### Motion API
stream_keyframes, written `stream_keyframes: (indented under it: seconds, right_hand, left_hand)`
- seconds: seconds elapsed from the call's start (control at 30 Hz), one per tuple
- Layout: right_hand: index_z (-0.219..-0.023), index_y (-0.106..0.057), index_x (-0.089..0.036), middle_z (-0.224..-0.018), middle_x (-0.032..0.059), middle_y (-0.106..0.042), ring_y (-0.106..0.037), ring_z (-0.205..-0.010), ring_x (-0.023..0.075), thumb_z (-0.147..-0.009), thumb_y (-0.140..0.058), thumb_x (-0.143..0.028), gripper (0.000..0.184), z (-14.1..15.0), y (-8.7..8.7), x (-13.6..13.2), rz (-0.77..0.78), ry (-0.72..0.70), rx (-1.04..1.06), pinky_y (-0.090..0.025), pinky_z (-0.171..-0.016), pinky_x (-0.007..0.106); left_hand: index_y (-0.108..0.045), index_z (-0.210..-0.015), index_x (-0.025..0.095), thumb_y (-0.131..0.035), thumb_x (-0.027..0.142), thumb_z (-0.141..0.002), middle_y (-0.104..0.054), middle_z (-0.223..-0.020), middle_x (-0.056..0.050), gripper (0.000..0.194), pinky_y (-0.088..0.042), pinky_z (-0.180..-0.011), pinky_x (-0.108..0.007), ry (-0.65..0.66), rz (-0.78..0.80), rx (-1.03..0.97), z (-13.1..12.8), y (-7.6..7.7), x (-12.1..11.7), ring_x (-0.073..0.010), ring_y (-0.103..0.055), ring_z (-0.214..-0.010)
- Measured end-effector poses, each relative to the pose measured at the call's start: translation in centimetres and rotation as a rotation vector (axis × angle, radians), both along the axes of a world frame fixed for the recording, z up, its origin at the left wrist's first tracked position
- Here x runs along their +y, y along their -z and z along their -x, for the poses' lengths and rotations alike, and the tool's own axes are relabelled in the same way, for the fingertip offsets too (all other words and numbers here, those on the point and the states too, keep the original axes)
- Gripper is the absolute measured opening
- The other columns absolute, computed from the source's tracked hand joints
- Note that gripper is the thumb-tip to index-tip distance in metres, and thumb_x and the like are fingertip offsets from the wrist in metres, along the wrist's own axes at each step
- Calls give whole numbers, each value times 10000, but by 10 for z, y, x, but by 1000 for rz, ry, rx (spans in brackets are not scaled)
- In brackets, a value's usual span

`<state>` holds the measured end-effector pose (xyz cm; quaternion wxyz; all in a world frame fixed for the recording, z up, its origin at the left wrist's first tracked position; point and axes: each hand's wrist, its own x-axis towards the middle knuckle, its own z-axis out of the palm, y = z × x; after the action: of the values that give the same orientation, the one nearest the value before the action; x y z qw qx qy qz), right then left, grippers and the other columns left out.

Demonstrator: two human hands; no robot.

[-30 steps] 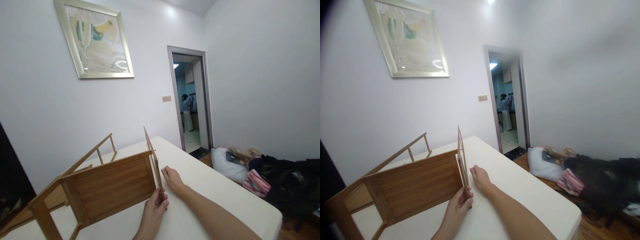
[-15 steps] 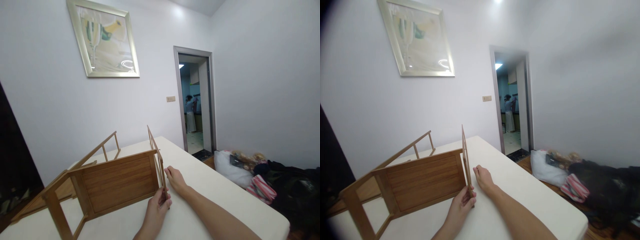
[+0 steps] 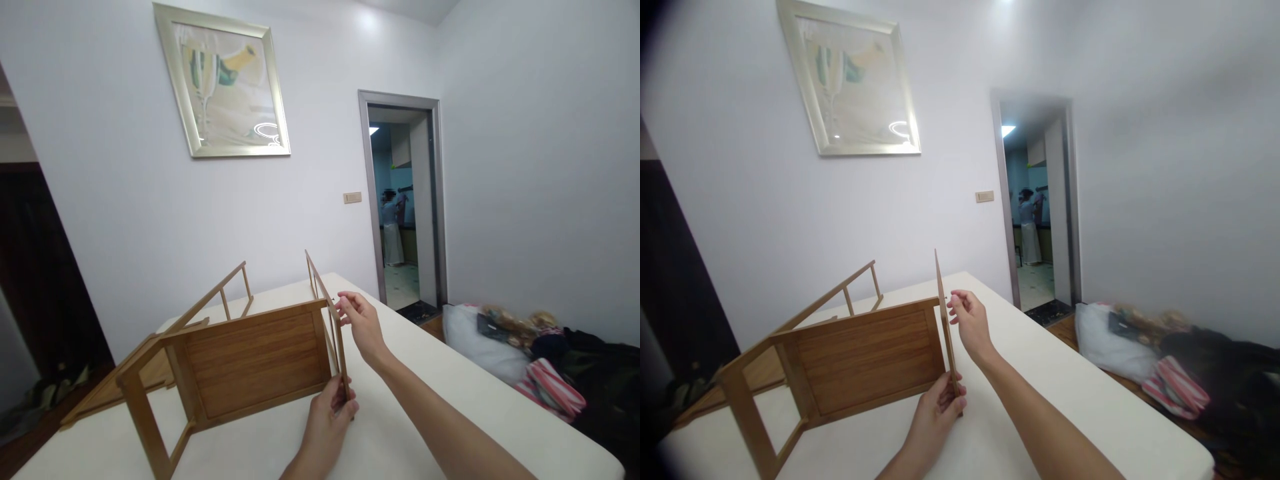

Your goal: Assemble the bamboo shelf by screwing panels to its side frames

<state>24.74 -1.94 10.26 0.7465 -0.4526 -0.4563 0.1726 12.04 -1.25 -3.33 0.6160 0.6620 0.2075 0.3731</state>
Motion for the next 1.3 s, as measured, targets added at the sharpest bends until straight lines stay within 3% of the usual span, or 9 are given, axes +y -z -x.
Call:
stream_keyframes:
  seconds: [0.13, 0.3, 0.47, 0.73, 0.87, 1.07, 1.3]
  right_hand:
    - [-963, -618, -185, -861, 40, -656, -595, -766, 161, -823, -581, -482, 330, 7, -1, 4, 11, -33, -29, -496, -617, 262]
    - [-813, -579, -192, -755, 2, -597, -545, -683, 137, -831, -546, -474, 284, 3, -3, 9, 24, -24, -111, -452, -584, 244]
    - [-717, -500, -210, -668, -20, -547, -490, -612, 126, -871, -446, -462, 301, -4, -11, 10, 128, 58, -326, -394, -568, 239]
    - [-544, -345, -218, -535, -40, -380, -362, -541, 108, -877, -403, -509, 446, -9, -17, 24, 222, 86, -401, -263, -500, 236]
    - [-513, -310, -230, -448, -58, -317, -308, -436, 87, -871, -391, -604, 524, -14, -22, 28, 301, -5, -382, -233, -434, 234]
    - [-518, -463, -201, -418, -23, -448, -390, -353, 82, -871, -390, -660, 584, -28, -42, 29, 405, -106, -418, -278, -353, 212]
    - [-642, -419, -218, -537, -22, -534, -497, -431, 102, -915, -424, -420, 339, -21, -45, 29, 395, -104, -477, -388, -389, 207]
  left_hand:
    - [-604, -1087, 160, -671, 214, -750, -658, -905, -59, 348, -485, -765, -283, -1, 6, 5, -1, 3, 2, -179, -618, -848]
    - [-615, -1071, 161, -690, 240, -742, -657, -893, -59, 347, -484, -743, -284, -6, 7, 1, 0, 0, 1, -180, -615, -835]
    - [-632, -1065, 159, -724, 291, -726, -661, -878, -59, 375, -484, -737, -288, -3, 17, -13, 0, -2, 0, -183, -614, -828]
    - [-631, -1078, 162, -725, 298, -729, -651, -864, -52, 386, -475, -744, -283, 3, 12, -20, 1, -4, -2, -177, -605, -822]
    - [-635, -1077, 163, -742, 316, -714, -649, -861, -49, 408, -471, -742, -277, 10, 18, -27, 1, -4, -1, -168, -598, -806]
    - [-640, -1039, 162, -747, 274, -705, -652, -872, -56, 368, -468, -740, -264, 6, 35, -27, -2, -1, 0, -167, -599, -823]
    - [-640, -988, 160, -736, 224, -691, -618, -838, -44, 319, -444, -696, -253, -30, 63, -52, -5, -4, 1, -157, -575, -791]
